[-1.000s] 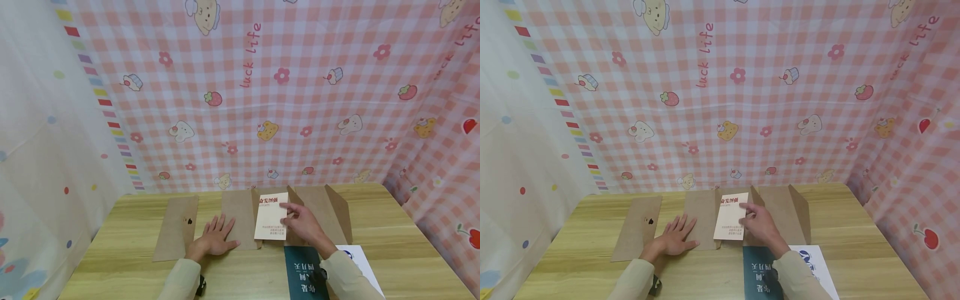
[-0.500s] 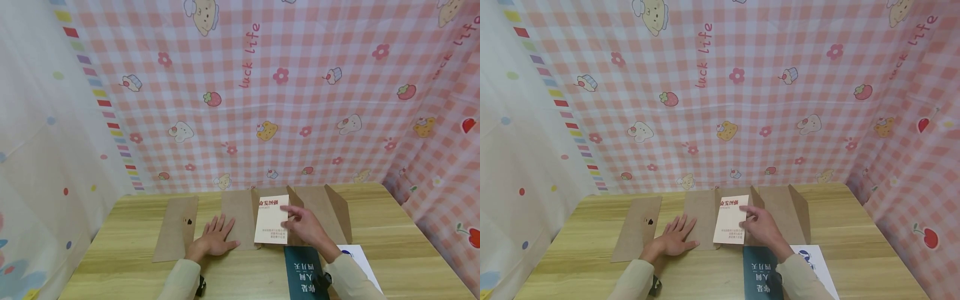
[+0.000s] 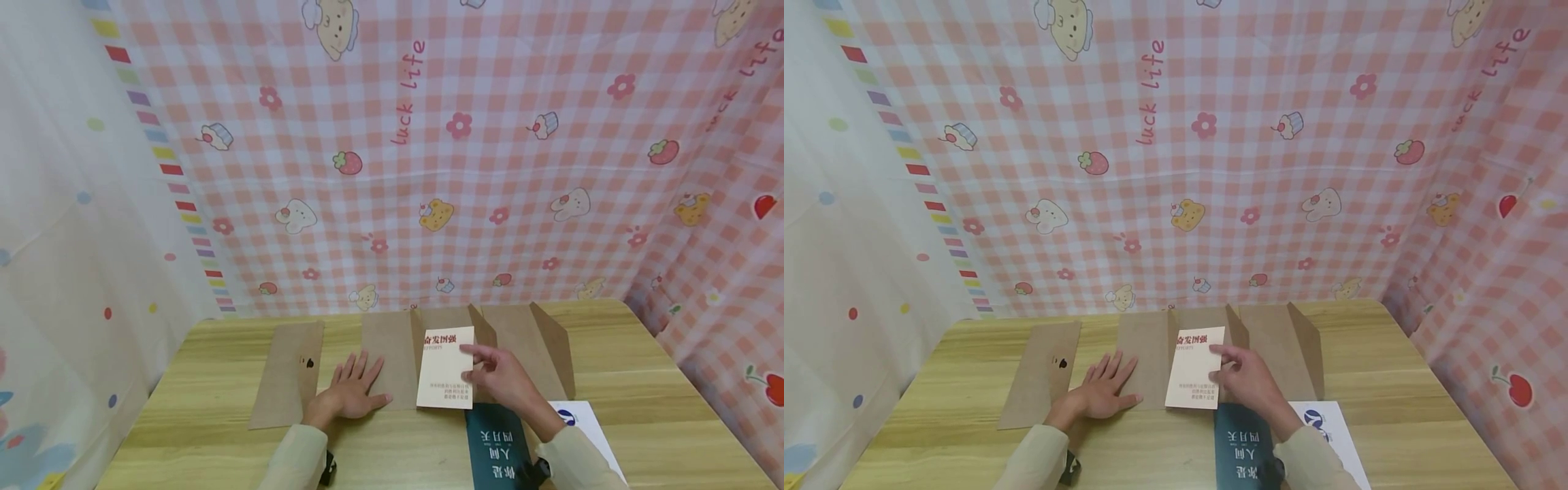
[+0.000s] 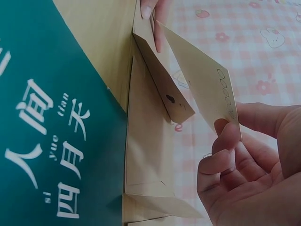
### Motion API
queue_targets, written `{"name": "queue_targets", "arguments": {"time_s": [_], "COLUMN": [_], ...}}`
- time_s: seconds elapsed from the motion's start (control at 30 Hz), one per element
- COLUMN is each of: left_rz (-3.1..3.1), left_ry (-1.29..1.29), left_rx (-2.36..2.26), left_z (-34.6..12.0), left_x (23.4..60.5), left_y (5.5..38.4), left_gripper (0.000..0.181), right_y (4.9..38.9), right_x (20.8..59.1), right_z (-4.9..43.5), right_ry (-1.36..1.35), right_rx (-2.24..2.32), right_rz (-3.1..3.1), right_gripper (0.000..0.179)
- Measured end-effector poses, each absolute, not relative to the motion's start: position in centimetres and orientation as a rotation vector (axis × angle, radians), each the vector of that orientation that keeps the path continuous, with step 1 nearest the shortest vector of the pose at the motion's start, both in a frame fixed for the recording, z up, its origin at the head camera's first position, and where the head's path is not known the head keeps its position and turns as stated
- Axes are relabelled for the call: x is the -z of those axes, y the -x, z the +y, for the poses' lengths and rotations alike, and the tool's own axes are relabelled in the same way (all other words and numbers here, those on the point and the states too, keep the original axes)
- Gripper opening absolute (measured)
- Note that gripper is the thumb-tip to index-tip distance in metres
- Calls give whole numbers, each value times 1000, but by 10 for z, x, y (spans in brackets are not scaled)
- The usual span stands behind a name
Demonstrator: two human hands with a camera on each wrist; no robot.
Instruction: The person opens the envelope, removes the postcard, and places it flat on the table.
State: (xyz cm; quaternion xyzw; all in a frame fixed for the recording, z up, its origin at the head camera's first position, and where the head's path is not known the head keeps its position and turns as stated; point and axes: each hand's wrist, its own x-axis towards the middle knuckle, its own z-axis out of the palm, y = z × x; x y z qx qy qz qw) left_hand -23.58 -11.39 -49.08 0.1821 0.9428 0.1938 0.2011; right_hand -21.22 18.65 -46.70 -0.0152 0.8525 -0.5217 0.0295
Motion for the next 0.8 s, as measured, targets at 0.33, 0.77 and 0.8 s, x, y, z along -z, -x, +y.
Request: {"name": "queue_targets", "arguments": {"time_s": [0.33,0.77,0.8], "left_rz": [2645,2654,2648], "left_ry": [-516,-516,-509], "left_rx": [-520,-521,-519], "left_z": [-114,-115,-114], "left_x": [499,507,503], "left_y": [238,243,241], "left_gripper": [80,80,79], "right_y": [205,197,197], "right_x": [469,468,468], "right_z": [188,187,187], "right_ry": [93,150,155], "right_rx": [1642,1738,1735], "right_rz": [2590,2436,2437], "right_gripper": [46,50,50]}}
